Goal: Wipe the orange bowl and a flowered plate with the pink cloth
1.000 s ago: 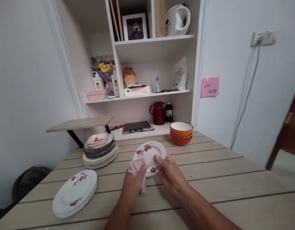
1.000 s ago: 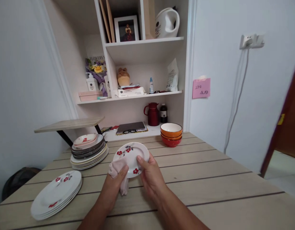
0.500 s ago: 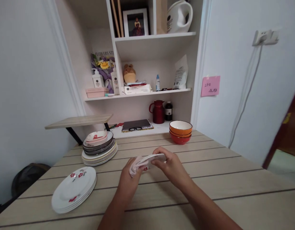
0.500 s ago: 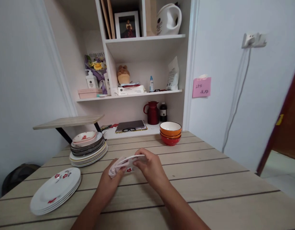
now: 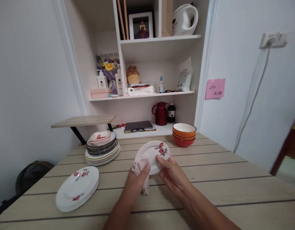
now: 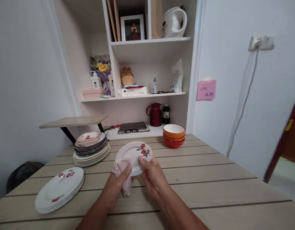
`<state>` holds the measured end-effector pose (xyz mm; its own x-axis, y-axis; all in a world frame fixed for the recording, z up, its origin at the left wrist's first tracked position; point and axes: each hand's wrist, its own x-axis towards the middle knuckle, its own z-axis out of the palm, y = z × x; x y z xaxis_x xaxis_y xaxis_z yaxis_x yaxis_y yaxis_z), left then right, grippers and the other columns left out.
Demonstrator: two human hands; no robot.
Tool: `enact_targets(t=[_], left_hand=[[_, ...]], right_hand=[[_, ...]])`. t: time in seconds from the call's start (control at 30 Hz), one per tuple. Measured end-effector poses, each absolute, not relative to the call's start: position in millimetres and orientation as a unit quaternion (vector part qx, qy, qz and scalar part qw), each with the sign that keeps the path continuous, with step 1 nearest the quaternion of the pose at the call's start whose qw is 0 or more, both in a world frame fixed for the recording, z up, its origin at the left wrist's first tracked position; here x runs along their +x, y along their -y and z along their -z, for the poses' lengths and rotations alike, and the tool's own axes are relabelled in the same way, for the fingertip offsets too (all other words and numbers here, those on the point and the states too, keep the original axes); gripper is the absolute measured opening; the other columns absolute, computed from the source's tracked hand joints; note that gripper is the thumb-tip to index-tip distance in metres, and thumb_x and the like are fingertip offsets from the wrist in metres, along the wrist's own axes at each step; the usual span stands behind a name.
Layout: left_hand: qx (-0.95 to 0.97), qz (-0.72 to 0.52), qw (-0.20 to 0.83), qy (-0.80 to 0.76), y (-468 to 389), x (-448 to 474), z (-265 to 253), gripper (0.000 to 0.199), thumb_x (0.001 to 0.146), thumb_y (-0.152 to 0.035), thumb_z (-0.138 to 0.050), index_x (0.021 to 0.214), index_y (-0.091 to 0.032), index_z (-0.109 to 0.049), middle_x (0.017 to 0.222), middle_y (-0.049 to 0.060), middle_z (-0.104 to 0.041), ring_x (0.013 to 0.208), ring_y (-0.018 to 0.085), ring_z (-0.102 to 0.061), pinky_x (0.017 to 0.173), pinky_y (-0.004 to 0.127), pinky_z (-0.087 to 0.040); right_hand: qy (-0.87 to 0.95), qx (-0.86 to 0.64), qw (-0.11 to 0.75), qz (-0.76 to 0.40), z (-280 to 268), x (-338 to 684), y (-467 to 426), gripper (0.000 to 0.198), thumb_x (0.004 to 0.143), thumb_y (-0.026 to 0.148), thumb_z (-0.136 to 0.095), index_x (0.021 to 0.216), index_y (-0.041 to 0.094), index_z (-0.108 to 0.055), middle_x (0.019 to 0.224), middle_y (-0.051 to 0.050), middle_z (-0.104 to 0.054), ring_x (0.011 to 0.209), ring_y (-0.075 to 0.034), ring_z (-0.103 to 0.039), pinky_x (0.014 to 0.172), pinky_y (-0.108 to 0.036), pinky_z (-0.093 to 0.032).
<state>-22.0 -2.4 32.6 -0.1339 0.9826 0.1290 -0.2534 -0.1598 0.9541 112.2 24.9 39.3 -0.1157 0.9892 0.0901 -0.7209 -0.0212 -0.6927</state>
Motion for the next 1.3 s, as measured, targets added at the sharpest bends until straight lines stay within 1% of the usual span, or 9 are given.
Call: enact_targets(t=[0.2, 0.4, 0.5, 0.6, 0.73, 0.83, 1.07, 1.17, 1.3], left_hand=[[0.469, -0.611, 0.483, -0.417, -4.1, -27.6, -23.6, 0.061, 0.067, -0.058, -0.088, 0.111, -0.016, -0.080, 0.115, 0.014, -0.081, 0.114, 0.033, -0.073, 0.103, 0.039, -0.055], [0.572, -0.571, 0.423, -0.409, -14.3, -41.9, -13.8, 0.049, 0.078, -0.052, -0.081, 0.111, -0.016, -0.076, 0.107, 0.012, -0.080, 0.102, 0.029, -0.072, 0.094, 0.037, -0.054], [0.598, -0.567, 0.379, -0.421, -12.1, -44.5, -16.6, 0.037, 0.082, -0.046, -0.077, 0.107, -0.018, -0.074, 0.099, 0.008, -0.077, 0.093, 0.024, -0.068, 0.086, 0.032, -0.053], [0.602, -0.567, 0.376, -0.418, -8.4, -43.0, -22.4, 0.029, 0.082, -0.041, -0.076, 0.101, -0.019, -0.069, 0.089, 0.004, -0.072, 0.083, 0.020, -0.064, 0.078, 0.028, -0.050], [0.586, -0.560, 0.436, -0.391, -8.1, -38.5, -23.9, 0.042, 0.075, -0.039, -0.083, 0.107, -0.018, -0.066, 0.097, 0.005, -0.073, 0.087, 0.020, -0.065, 0.081, 0.028, -0.051], [0.568, -0.564, 0.463, -0.380, -10.9, -37.2, -19.8, 0.052, 0.069, -0.045, -0.088, 0.107, -0.017, -0.066, 0.097, 0.005, -0.074, 0.086, 0.020, -0.066, 0.081, 0.029, -0.052], [0.523, -0.608, 0.408, -0.436, -12.5, -36.1, -20.4, 0.052, 0.073, -0.061, -0.082, 0.100, -0.017, -0.074, 0.086, 0.005, -0.076, 0.082, 0.021, -0.069, 0.078, 0.029, -0.055], [0.486, -0.618, 0.421, -0.452, -13.9, -33.7, -18.7, 0.060, 0.071, -0.065, -0.082, 0.106, -0.017, -0.074, 0.082, 0.005, -0.076, 0.068, 0.018, -0.068, 0.060, 0.026, -0.054], [0.458, -0.604, 0.447, -0.476, -18.1, -31.9, -12.3, 0.069, 0.067, -0.070, -0.081, 0.110, -0.017, -0.073, 0.070, 0.003, -0.073, 0.043, 0.014, -0.055, 0.034, 0.022, -0.037]], right_hand=[[0.375, -0.247, 0.577, -0.683, -40.7, 123.4, -26.9, 0.049, 0.062, 0.035, -0.097, 0.102, 0.017, -0.074, 0.095, -0.007, -0.079, 0.084, -0.022, -0.070, 0.079, -0.033, -0.055], [0.586, -0.346, 0.600, -0.421, -53.6, 140.1, -25.5, 0.023, 0.068, 0.025, -0.080, 0.088, 0.023, -0.069, 0.076, 0.003, -0.066, 0.071, -0.018, -0.056, 0.065, -0.028, -0.043], [0.632, -0.354, 0.583, -0.367, -53.9, 141.1, -24.4, 0.013, 0.074, 0.026, -0.073, 0.086, 0.024, -0.068, 0.077, 0.002, -0.064, 0.073, -0.019, -0.055, 0.067, -0.029, -0.042], [0.596, -0.345, 0.586, -0.426, -49.2, 138.9, -25.5, 0.019, 0.073, 0.031, -0.076, 0.087, 0.024, -0.066, 0.075, 0.003, -0.063, 0.072, -0.019, -0.054, 0.066, -0.029, -0.040], [0.545, -0.354, 0.599, -0.467, -48.9, 136.4, -26.0, 0.025, 0.068, 0.033, -0.080, 0.086, 0.022, -0.066, 0.073, 0.003, -0.063, 0.072, -0.018, -0.054, 0.065, -0.029, -0.040], [0.535, -0.352, 0.602, -0.477, -52.9, 135.2, -23.5, 0.025, 0.066, 0.031, -0.081, 0.084, 0.022, -0.065, 0.072, 0.003, -0.063, 0.070, -0.018, -0.053, 0.064, -0.028, -0.039], [0.476, -0.312, 0.621, -0.539, -44.7, 127.0, -23.3, 0.029, 0.065, 0.033, -0.086, 0.085, 0.022, -0.068, 0.070, 0.004, -0.063, 0.068, -0.016, -0.053, 0.064, -0.027, -0.040], [0.398, -0.276, 0.637, -0.600, -36.5, 119.9, -27.4, 0.039, 0.060, 0.034, -0.092, 0.091, 0.021, -0.071, 0.073, 0.002, -0.069, 0.067, -0.017, -0.055, 0.064, -0.028, -0.043], [0.326, -0.238, 0.626, -0.667, -29.9, 111.5, -29.8, 0.045, 0.058, 0.031, -0.095, 0.096, 0.022, -0.074, 0.087, -0.004, -0.078, 0.074, -0.022, -0.066, 0.071, -0.033, -0.051]])
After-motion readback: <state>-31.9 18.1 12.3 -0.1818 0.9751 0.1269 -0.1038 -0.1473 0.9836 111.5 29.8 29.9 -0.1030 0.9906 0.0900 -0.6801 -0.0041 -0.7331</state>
